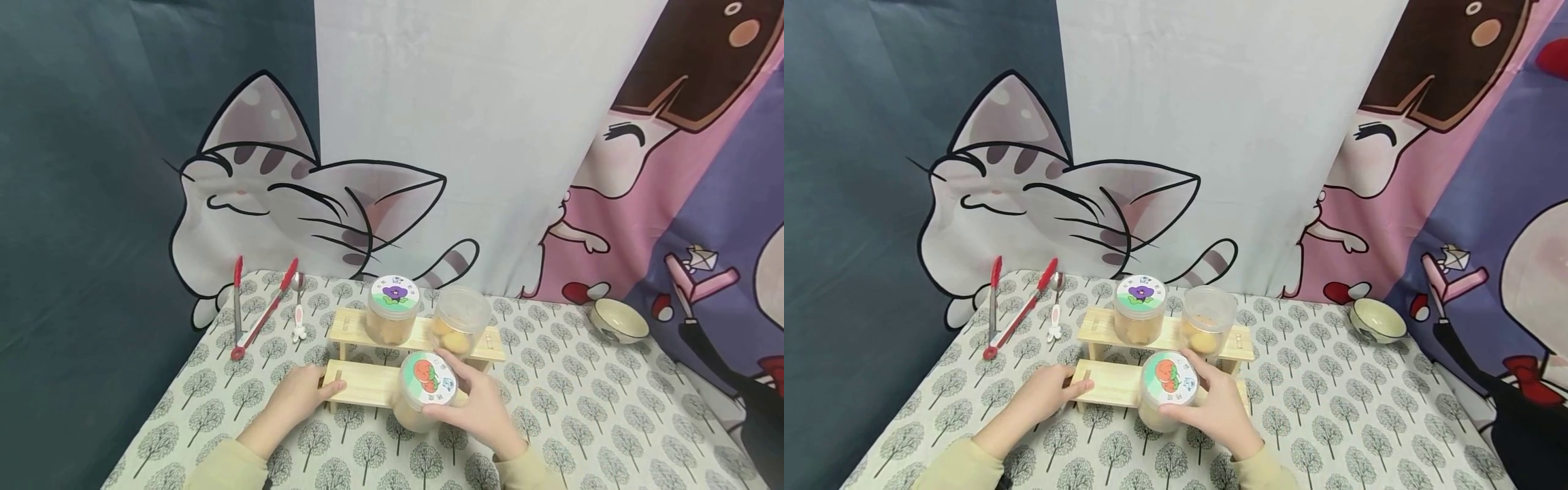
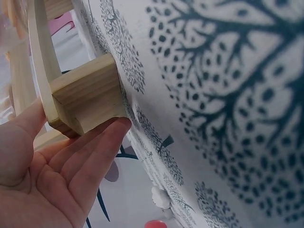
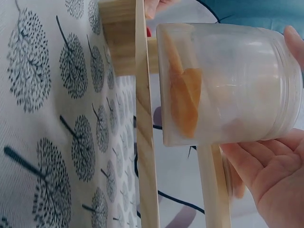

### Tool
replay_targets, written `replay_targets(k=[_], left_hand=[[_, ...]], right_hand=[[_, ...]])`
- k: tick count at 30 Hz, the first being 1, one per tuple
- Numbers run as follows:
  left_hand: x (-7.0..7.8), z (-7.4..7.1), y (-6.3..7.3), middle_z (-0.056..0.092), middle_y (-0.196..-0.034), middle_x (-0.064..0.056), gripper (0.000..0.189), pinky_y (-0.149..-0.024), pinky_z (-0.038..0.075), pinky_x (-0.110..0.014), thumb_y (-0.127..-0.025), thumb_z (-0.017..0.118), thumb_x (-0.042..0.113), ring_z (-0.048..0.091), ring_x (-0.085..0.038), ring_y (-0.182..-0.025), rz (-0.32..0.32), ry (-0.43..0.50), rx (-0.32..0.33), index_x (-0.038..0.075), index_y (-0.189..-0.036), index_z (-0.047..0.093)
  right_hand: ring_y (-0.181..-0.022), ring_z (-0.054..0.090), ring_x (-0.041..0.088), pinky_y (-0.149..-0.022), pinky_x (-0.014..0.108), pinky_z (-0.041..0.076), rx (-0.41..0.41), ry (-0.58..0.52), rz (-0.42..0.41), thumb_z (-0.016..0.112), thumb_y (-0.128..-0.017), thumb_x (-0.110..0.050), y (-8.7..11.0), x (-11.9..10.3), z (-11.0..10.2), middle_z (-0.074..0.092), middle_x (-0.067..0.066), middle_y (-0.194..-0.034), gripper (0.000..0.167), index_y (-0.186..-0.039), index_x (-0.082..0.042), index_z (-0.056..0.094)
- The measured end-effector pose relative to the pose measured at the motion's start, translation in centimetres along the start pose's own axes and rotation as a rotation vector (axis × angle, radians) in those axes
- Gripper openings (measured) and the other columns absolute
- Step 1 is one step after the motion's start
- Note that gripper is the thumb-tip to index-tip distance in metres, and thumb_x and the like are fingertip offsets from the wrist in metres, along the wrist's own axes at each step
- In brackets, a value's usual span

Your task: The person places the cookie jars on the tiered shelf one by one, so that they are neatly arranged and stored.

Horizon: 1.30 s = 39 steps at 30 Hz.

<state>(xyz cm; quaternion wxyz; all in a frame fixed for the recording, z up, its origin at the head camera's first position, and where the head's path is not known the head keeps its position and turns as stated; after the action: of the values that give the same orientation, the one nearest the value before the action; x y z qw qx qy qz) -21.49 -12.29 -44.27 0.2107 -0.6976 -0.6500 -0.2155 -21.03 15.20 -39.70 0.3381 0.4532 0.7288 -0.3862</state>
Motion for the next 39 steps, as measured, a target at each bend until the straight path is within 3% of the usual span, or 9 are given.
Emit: replay_targets(k=[9, 17, 32, 39], left_hand=[[-0.1, 0.0, 0.0, 0.055, -0.062, 0.003, 0.031, -0.058, 0.044, -0.033, -0.084, 0.068, 0.042, 0.047, -0.012, -0.054, -0.009, -0.006, -0.008, 0.012, -0.09, 0.07], [-0.1, -0.1, 0.1, 0.057, -0.063, 0.002, 0.03, -0.06, 0.045, -0.034, -0.084, 0.068, 0.042, 0.048, -0.012, -0.056, -0.009, -0.002, 0.0, 0.012, -0.088, 0.07], [0.1, -0.1, 0.0, 0.057, -0.063, 0.002, 0.029, -0.059, 0.045, -0.034, -0.084, 0.067, 0.041, 0.048, -0.012, -0.056, -0.002, -0.004, 0.003, 0.012, -0.088, 0.07], [0.1, 0.0, 0.0, 0.052, -0.06, 0.003, 0.029, -0.056, 0.041, -0.031, -0.085, 0.067, 0.041, 0.045, -0.012, -0.054, -0.008, 0.002, 0.0, 0.013, -0.087, 0.069]], right_hand=[[-0.113, 0.059, 0.022, -0.099, 0.042, 0.043, 0.002, 0.002, 0.014, 0.09, -0.06, -0.032, -0.8, -0.3, 1.1, 0.062, 0.003, -0.124, 0.088, -0.137, -0.013, 0.05], [-0.116, 0.057, 0.024, -0.097, 0.046, 0.044, 0.085, 0.02, 0.015, 0.091, -0.057, -0.031, -1.2, -1.0, 1.9, 0.057, 0.01, -0.132, 0.087, -0.133, -0.009, 0.054], [-0.11, 0.061, 0.02, -0.096, 0.044, 0.046, 0.076, 0.015, 0.029, 0.091, -0.058, -0.034, -1.8, -1.1, 3.3, 0.062, 0.004, -0.125, 0.087, -0.133, -0.01, 0.054], [-0.111, 0.061, 0.025, -0.095, 0.046, 0.046, 0.079, 0.033, 0.053, 0.09, -0.058, -0.038, -1.8, -1.1, 3.6, 0.064, 0.006, -0.121, 0.09, -0.134, -0.009, 0.052]])
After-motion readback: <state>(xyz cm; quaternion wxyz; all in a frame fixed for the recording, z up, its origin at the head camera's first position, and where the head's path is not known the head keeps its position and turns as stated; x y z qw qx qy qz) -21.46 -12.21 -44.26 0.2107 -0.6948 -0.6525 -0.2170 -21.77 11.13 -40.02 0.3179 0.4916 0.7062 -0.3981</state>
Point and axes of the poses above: each hand's wrist, its own y-axis away from the middle knuckle, its own z-axis out of the palm, x = y × z, the point moved 6 cm from there along -y, towards the middle knuckle
